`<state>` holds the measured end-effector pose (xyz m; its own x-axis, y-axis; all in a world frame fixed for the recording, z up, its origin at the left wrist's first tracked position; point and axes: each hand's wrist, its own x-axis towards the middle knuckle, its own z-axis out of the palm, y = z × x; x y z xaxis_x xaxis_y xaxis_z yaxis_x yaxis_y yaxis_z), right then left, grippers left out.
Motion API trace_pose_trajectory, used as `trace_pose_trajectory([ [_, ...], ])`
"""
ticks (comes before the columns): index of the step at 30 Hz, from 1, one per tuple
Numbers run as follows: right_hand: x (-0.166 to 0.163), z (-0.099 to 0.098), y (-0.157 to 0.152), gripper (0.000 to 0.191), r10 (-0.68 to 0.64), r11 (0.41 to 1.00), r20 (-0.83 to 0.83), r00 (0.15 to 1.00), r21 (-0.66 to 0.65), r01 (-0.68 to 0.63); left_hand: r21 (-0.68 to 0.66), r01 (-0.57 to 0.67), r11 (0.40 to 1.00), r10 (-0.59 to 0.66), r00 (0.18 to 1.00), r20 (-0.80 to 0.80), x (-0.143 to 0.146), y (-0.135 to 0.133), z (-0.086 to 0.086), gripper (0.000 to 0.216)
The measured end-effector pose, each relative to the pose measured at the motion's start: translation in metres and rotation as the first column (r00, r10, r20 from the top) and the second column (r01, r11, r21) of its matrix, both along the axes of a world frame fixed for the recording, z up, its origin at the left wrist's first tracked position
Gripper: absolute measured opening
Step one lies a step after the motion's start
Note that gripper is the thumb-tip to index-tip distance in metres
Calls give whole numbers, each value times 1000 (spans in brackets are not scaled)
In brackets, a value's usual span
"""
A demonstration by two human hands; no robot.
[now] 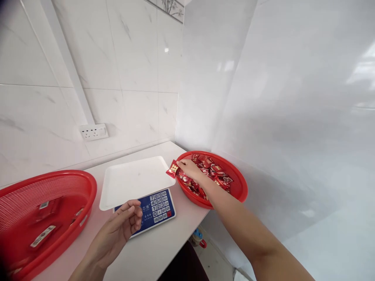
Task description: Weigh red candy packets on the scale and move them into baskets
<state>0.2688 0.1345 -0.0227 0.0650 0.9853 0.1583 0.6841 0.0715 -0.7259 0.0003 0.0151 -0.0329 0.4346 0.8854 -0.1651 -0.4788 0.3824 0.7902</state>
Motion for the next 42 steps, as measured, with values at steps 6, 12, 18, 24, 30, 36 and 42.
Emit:
trace_pose_trajectory([
  [6, -80, -10, 22, 32, 148, 986, -140, 979, -52, -156, 30, -13, 999, 13, 1000, 4, -3, -1, 3, 11],
  [12, -103, -23, 35, 22, 121, 988, -270, 955, -57, -141, 25, -96, 995, 96, 995, 30, -9, 1, 4, 12],
  [18, -105, -27, 37, 40, 119, 983, -330, 936, -93, -158, 23, -79, 997, 78, 996, 47, -10, 2, 4, 12],
  [24, -104, -27, 37, 43, 101, 981, -398, 912, -111, -158, 20, -93, 995, 92, 994, 50, -13, 3, 7, 12],
  [30, -104, -25, 35, 47, 145, 976, -480, 865, -77, -206, 31, -91, 995, 89, 995, 54, -15, 3, 6, 10],
  [36, -104, -22, 31, 50, 192, 969, -537, 822, -27, -244, 27, -95, 995, 93, 994, 57, -16, 3, 7, 11],
  [42, -105, -24, 32, 53, 224, 968, -541, 811, 27, -249, 30, -98, 995, 96, 993, 62, -17, 5, 8, 11],
])
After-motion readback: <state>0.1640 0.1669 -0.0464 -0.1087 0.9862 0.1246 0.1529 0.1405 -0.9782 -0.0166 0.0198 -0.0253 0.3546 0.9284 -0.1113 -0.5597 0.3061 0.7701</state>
